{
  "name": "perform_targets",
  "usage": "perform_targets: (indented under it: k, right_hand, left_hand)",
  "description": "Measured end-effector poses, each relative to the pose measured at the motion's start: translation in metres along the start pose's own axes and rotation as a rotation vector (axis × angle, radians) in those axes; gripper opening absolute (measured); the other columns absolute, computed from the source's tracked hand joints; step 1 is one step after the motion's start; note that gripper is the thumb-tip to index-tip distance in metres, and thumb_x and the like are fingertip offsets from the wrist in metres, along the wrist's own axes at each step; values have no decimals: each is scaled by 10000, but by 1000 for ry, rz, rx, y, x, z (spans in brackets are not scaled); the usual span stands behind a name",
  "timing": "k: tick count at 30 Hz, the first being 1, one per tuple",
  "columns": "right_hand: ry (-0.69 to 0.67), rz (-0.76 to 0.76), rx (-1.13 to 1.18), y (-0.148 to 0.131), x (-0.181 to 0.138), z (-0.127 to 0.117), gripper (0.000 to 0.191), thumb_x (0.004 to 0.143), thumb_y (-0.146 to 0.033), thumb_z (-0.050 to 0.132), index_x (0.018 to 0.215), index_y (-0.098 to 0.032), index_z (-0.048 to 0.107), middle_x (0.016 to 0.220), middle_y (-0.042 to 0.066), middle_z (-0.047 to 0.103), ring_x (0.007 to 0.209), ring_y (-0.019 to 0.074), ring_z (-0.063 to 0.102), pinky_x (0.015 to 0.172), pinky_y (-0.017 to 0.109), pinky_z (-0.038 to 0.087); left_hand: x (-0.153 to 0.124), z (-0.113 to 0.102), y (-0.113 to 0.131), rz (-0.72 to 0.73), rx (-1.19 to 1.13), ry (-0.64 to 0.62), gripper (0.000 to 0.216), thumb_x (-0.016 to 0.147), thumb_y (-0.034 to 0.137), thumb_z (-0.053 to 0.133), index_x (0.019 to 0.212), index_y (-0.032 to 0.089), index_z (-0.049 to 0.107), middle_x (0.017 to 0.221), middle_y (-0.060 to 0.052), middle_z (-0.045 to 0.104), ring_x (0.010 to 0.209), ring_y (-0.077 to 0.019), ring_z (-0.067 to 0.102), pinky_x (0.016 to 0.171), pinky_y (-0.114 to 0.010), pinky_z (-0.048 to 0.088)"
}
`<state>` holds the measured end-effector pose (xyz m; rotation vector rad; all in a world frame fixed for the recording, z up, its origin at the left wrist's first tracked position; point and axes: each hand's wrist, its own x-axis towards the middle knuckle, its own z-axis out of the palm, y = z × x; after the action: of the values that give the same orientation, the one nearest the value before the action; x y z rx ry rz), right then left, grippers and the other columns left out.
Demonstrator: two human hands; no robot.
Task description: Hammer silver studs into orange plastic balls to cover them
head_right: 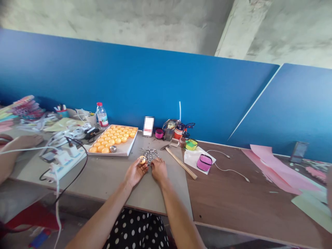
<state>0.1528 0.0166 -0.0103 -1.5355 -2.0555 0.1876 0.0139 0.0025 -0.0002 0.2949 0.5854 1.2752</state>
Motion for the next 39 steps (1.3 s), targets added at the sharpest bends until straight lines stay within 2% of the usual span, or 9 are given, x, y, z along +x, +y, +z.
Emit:
perform_targets:
  k: [3,6,9,11,14,18,24,28,39]
  right_hand:
    - [93,39,165,4,1,1,162,790,-185,412,743,-199,565,817,38,570,788,159,492,729,270,337]
    - [184,174,407,8,6,1,132,784,-227,404,746,-213,530,724,12,559,683,147,506,665,265,366]
    - [193,312,707,9,11,0,72,744,-291,463,748,-228,497,582,-30,511,541,134,473,554,255,359]
    - [191,343,896,8,14,-1,117,708,-336,519,731,-224,496,528,-48,469,492,119,431,509,244,335]
    - [131,347,1160,2,14,-5,216,650,-406,591,688,-207,517,541,-46,468,488,96,402,504,235,320]
    - [-42,336,1392,-6,11,-10,283,583,-388,662,762,-196,559,656,-24,543,524,91,436,544,242,349]
    - [-65,316,1367,-9,10,-10,226,586,-352,660,697,-204,529,624,-42,520,503,79,401,530,228,329]
    - [-76,289,1274,-7,11,-8,219,595,-372,650,680,-201,541,573,-57,464,514,78,379,524,217,315]
    - [-147,294,1292,-6,11,-5,215,601,-357,669,676,-185,565,590,-53,497,518,71,391,530,215,307]
  left_hand:
    - [1,-1,0,-6,6,14,157,771,274,570,770,117,578,684,-60,636,575,-121,598,615,-268,504]
    - [2,-2,-1,-5,12,16,163,771,280,569,770,116,575,682,-58,634,570,-117,597,613,-262,501]
    - [2,-3,-2,-3,21,14,161,768,281,573,784,122,570,682,-52,634,565,-116,597,609,-261,499]
    - [1,-3,-3,0,34,11,161,761,283,581,800,127,569,685,-48,635,568,-118,600,613,-264,499]
    - [1,-2,-3,-1,59,2,166,759,288,586,804,129,571,690,-47,639,569,-120,602,623,-270,500]
    - [0,0,-4,-5,88,-16,188,774,305,571,773,117,579,671,-51,640,565,-122,602,634,-270,498]
    - [-2,3,-7,45,137,-89,169,762,288,591,783,121,587,682,-48,648,566,-129,601,607,-264,490]
    - [-3,5,-7,52,156,-80,156,754,280,601,790,129,590,666,-32,640,554,-124,599,598,-256,491]
    - [-6,9,-7,68,190,-83,138,761,249,594,814,121,594,681,-43,644,559,-125,592,600,-256,479]
